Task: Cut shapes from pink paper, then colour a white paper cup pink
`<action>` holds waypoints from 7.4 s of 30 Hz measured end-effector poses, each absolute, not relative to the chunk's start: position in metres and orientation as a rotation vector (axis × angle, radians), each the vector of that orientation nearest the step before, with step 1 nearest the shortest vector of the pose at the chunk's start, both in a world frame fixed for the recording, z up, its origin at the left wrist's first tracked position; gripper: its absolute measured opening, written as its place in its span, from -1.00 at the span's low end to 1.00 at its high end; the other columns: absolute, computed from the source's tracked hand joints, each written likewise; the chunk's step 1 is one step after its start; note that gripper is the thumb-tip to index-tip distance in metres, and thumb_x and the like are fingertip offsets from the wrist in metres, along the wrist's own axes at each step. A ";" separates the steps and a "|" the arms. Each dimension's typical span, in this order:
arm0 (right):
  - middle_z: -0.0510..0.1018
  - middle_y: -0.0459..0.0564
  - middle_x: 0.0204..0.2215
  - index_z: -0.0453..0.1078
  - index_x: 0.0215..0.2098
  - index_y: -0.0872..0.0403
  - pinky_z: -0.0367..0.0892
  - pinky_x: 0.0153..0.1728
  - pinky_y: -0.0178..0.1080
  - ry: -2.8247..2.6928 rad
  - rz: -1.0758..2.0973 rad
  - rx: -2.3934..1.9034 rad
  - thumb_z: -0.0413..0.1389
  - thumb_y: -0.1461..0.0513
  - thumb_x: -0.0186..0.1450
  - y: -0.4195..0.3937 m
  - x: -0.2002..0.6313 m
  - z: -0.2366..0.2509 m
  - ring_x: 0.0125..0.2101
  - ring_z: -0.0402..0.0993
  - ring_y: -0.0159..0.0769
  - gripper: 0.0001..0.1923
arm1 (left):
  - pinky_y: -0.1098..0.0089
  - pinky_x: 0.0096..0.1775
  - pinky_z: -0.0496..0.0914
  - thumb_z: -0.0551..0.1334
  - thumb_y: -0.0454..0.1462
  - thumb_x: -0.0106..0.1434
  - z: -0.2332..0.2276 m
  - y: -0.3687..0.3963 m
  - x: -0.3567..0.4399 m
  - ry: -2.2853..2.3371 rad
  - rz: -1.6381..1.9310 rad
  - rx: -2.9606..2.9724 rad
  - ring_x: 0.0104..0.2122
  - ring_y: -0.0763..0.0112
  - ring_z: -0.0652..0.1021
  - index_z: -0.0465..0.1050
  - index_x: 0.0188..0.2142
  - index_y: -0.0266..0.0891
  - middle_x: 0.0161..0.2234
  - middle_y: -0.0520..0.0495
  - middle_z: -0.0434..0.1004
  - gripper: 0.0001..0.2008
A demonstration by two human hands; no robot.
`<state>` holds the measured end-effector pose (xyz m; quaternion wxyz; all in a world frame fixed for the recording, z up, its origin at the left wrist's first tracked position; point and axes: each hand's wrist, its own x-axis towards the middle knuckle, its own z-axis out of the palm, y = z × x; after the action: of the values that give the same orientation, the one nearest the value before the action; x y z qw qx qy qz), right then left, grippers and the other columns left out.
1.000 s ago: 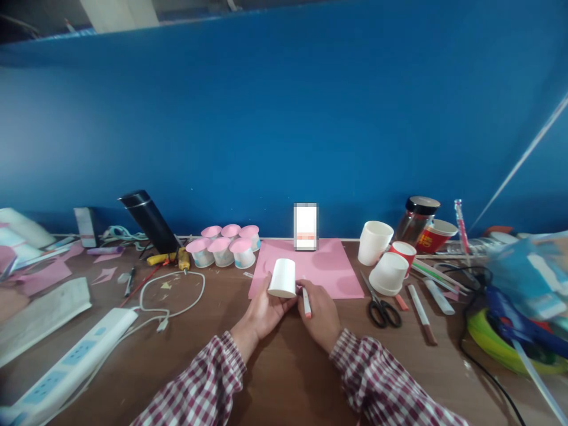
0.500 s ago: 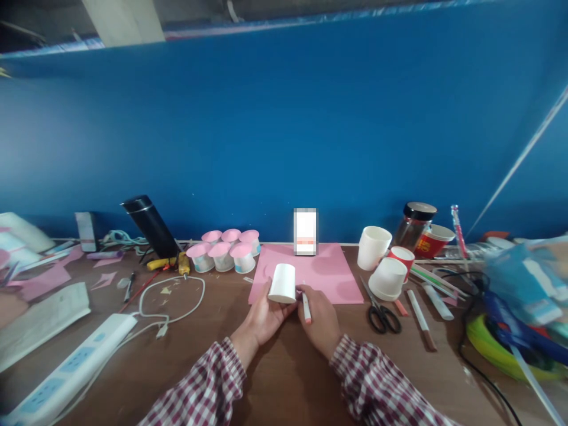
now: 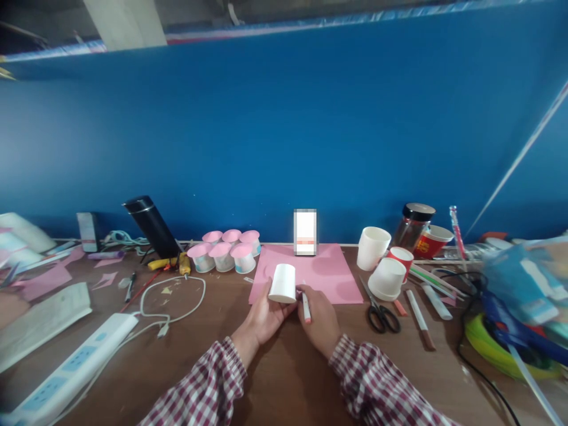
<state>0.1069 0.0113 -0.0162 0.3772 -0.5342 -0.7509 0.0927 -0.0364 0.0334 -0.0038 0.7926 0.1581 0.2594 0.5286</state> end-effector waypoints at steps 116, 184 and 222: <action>0.45 -0.06 -0.50 0.28 -0.36 0.08 0.26 -0.40 -0.31 -1.683 0.248 -1.131 -0.02 0.28 0.29 -0.011 0.105 0.021 -0.49 0.37 -0.33 -0.92 | 0.24 -0.04 0.37 0.17 -0.20 0.23 0.000 0.028 -0.036 0.498 1.132 0.522 -0.14 0.22 0.51 0.40 -0.08 -0.38 -0.16 -0.23 0.53 -0.67; 0.45 0.01 -0.39 0.33 -0.26 0.08 0.32 -0.30 -0.19 -1.717 0.249 -1.061 0.00 0.25 0.30 -0.010 0.106 0.019 -0.34 0.40 -0.23 -0.90 | 0.25 -0.18 0.39 0.10 -0.11 0.25 0.002 0.026 -0.036 0.466 1.072 0.481 -0.29 0.24 0.53 0.42 -0.13 -0.41 -0.28 -0.22 0.55 -0.61; 0.46 -0.02 -0.36 0.33 -0.26 0.07 0.32 -0.26 -0.24 -1.643 0.377 -1.107 0.00 0.24 0.31 -0.007 0.105 0.017 -0.33 0.41 -0.26 -0.90 | 0.21 -0.12 0.39 0.06 -0.10 0.27 -0.004 0.030 -0.038 0.466 1.090 0.458 -0.21 0.19 0.53 0.35 -0.02 -0.39 -0.20 -0.26 0.53 -0.57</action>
<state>0.1050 -0.0069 0.0166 0.5333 -0.4642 -0.6893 0.1582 -0.0382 0.0297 -0.0045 0.8047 0.2139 0.2176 0.5093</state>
